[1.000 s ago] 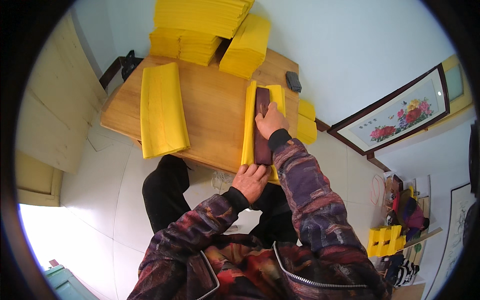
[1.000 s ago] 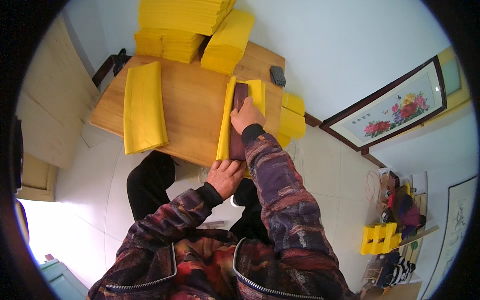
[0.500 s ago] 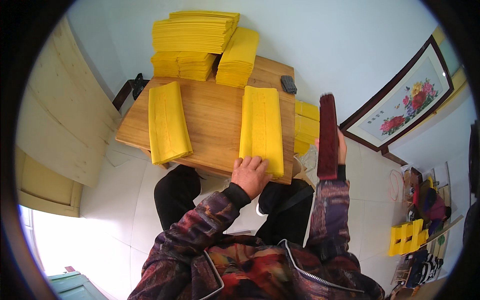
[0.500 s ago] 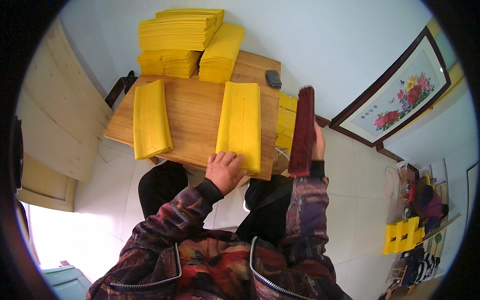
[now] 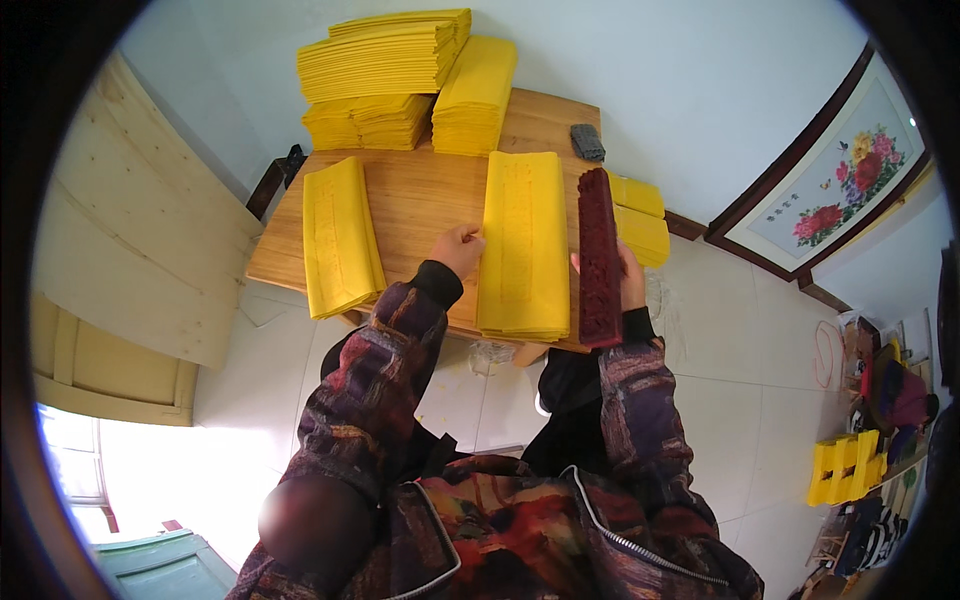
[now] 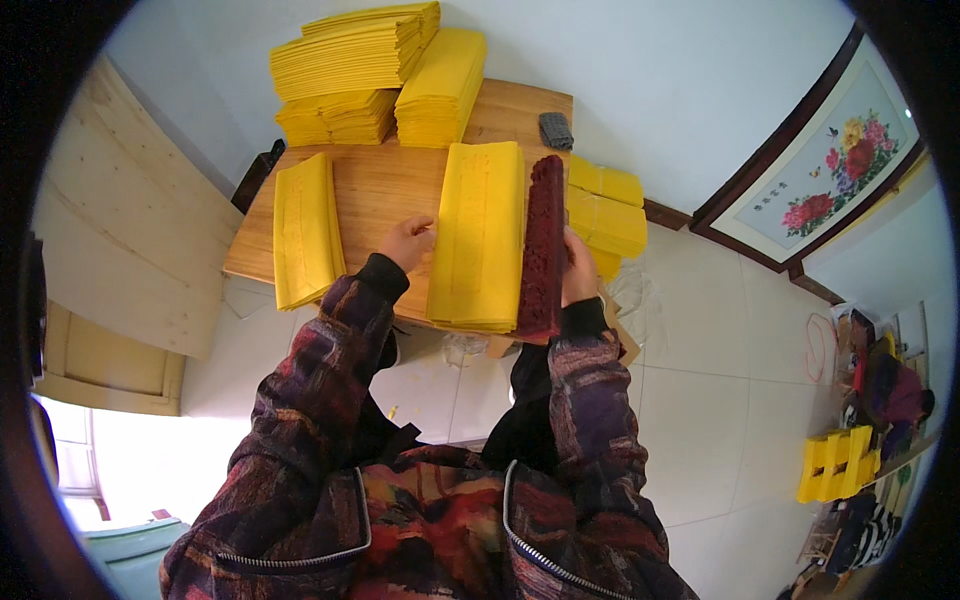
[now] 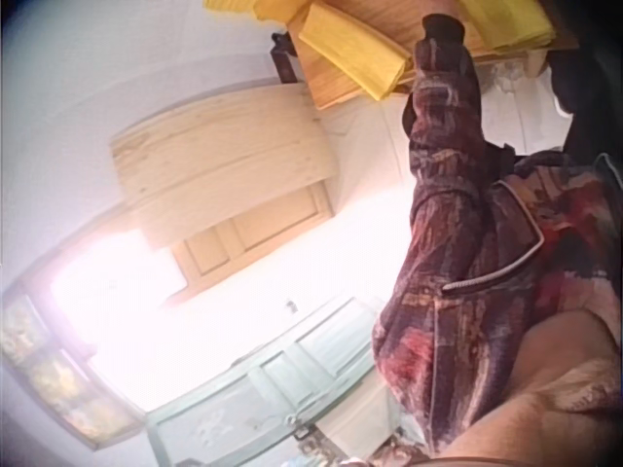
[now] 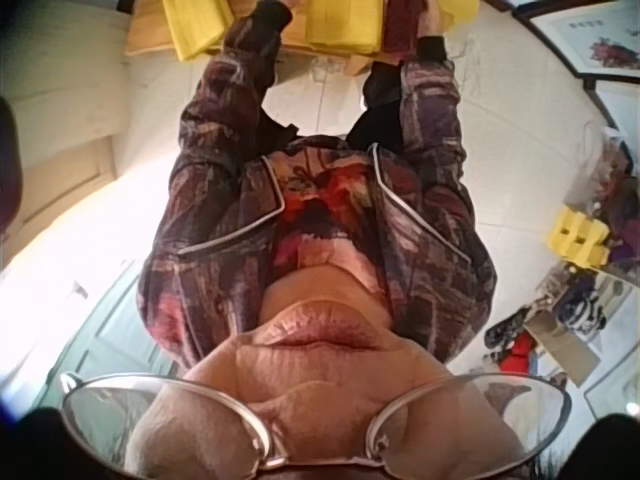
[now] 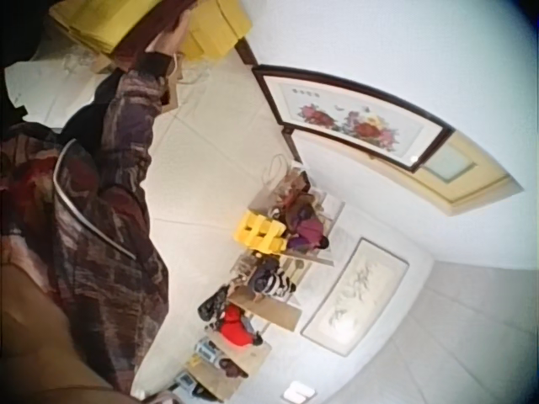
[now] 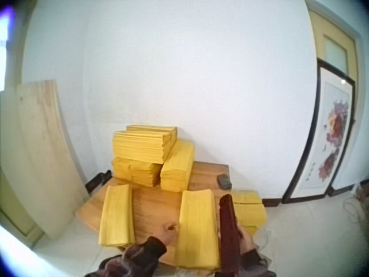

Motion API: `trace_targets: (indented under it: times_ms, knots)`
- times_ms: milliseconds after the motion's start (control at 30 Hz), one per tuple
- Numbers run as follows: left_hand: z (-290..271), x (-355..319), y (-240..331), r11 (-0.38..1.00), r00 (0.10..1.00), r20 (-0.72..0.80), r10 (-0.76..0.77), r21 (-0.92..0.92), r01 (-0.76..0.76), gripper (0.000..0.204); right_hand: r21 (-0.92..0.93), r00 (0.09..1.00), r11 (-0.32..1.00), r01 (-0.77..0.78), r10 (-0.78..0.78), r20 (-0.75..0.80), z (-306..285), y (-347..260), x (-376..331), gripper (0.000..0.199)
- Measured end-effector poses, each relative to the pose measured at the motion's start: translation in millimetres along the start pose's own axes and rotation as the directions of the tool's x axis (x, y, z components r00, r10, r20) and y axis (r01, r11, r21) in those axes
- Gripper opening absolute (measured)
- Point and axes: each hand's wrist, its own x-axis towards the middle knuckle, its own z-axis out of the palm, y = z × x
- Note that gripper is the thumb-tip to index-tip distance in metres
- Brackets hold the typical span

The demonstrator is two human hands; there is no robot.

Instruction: The person repeatedly prints on yellow paper sheets using a wooden block with carved characters. They place each sheet on a wooden table, press the inked block onto it, and stack the printed sheets. The process is repeated for multiple sheets throughout the clip.

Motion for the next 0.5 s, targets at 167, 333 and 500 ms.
trace_targets:
  times_ms: [167, 333, 500]
  knots:
    - [2, 6, 7, 0.98, 0.987, 0.048, -0.151, -0.124, 0.156, 0.033, -0.006, 0.997, 1.0, -0.011, 0.011, -0.072, 4, 9, 18, 0.03]
    - [4, 11, 22, 0.928, 0.947, 0.121, -0.297, -0.2, 0.316, 0.025, -0.056, 0.995, 0.998, -0.023, 0.018, -0.093, 0, 10, 29, 0.029]
    - [6, 20, 31, 0.926, 0.942, 0.171, -0.289, -0.2, 0.32, 0.023, 0.127, 0.988, 0.986, -0.108, 0.12, -0.093, 1, 5, 38, 0.03]
